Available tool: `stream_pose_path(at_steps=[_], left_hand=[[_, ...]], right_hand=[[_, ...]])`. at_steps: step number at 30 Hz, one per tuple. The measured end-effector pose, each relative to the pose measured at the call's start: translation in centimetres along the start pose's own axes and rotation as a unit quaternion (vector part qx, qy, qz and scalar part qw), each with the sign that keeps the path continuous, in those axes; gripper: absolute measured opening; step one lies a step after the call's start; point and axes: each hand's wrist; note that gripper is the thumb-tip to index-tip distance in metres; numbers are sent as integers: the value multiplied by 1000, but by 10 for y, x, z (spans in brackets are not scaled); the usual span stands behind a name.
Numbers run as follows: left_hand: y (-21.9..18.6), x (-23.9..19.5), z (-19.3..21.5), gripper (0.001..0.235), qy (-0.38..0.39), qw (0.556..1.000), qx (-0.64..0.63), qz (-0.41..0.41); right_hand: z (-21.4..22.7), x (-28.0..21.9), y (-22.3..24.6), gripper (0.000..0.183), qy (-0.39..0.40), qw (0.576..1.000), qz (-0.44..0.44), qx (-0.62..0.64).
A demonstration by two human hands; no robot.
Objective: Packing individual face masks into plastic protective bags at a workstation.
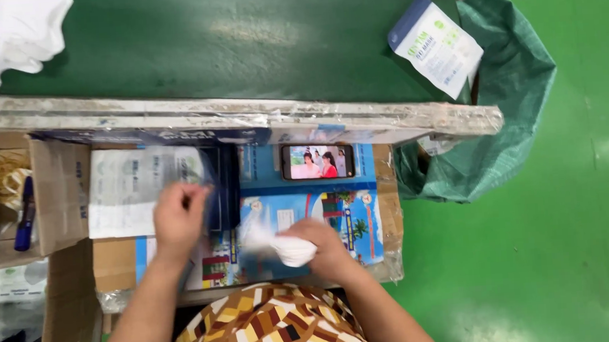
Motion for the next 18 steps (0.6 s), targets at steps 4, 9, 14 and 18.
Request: stream_pose_path(at_steps=[4, 9, 14, 18], left_hand=[[-6, -43, -2, 12, -30, 987, -3, -159], [-25, -38, 5, 17, -30, 952, -37, -303], [-30, -40, 11, 17, 21, 949, -104, -297], [-46, -49, 9, 14, -49, 955, -53, -287]], right_hand=[[6, 28, 47, 47, 46, 833, -134, 534], [-22, 54, 34, 49, -65, 839, -177, 511], [-37, 42, 11, 28, -11, 809, -260, 527], [-24, 53, 13, 26, -114, 924, -116, 346]])
Point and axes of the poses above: each hand's wrist, its own x-axis towards the middle knuckle, its own z-axis out of the back of the hand, y = z × x, and after that the axes turned 12 degrees about x, right-handed
